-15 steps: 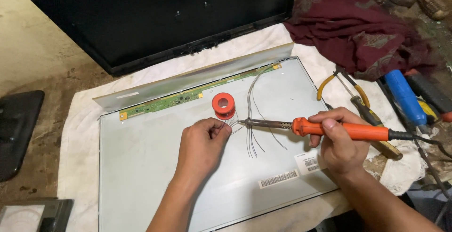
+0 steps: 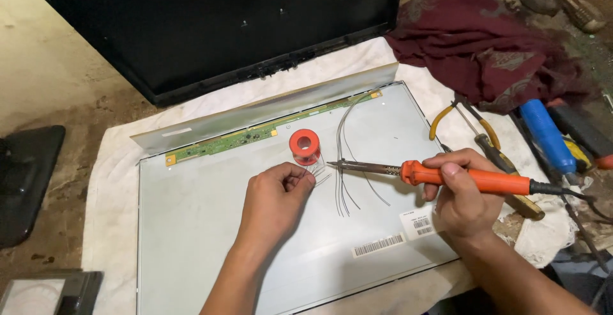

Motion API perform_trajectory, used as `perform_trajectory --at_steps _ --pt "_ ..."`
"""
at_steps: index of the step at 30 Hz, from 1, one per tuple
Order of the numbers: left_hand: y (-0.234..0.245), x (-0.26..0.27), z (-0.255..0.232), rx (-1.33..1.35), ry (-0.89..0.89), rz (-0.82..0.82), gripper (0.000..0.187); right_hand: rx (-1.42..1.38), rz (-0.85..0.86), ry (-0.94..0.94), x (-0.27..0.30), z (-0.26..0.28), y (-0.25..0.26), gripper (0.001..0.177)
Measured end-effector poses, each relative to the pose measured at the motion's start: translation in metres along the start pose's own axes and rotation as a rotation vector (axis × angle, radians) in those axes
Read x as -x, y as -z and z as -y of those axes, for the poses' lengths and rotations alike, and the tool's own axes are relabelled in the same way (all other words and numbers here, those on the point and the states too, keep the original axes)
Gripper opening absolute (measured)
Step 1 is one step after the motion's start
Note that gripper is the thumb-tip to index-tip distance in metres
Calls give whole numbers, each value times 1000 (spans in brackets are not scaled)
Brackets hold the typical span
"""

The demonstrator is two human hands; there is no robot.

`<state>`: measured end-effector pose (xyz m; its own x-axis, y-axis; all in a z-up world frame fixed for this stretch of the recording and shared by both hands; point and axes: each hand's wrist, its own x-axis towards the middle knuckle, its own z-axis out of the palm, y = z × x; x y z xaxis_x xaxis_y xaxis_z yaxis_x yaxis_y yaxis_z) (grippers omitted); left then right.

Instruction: The person uses a soldering iron to apply solder to the ends of several thin wires. They then use pliers to strip the insulation from the wire ends and continue soldering the exposed tips.

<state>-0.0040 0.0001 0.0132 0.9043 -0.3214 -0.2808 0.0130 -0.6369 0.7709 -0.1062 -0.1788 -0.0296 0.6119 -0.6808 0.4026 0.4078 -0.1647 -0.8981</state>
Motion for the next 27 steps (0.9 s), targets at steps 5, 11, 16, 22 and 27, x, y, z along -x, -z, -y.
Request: perform_trajectory --at_steps 5,11,16,22,27 --pt "3 3 -2 239 0 2 7 -26 -245 79 -1 -13 7 24" --pt "-1 12 -1 544 -147 98 3 -100 -188 199 1 6 -4 42" --pt "-9 21 0 628 -221 173 7 -46 55 252 18 38 -30 40" --pt "-16 25 1 692 -273 109 7 116 133 124 31 47 -52 36" --pt "-16 25 1 630 -271 81 4 -93 166 86 36 40 -67 38"
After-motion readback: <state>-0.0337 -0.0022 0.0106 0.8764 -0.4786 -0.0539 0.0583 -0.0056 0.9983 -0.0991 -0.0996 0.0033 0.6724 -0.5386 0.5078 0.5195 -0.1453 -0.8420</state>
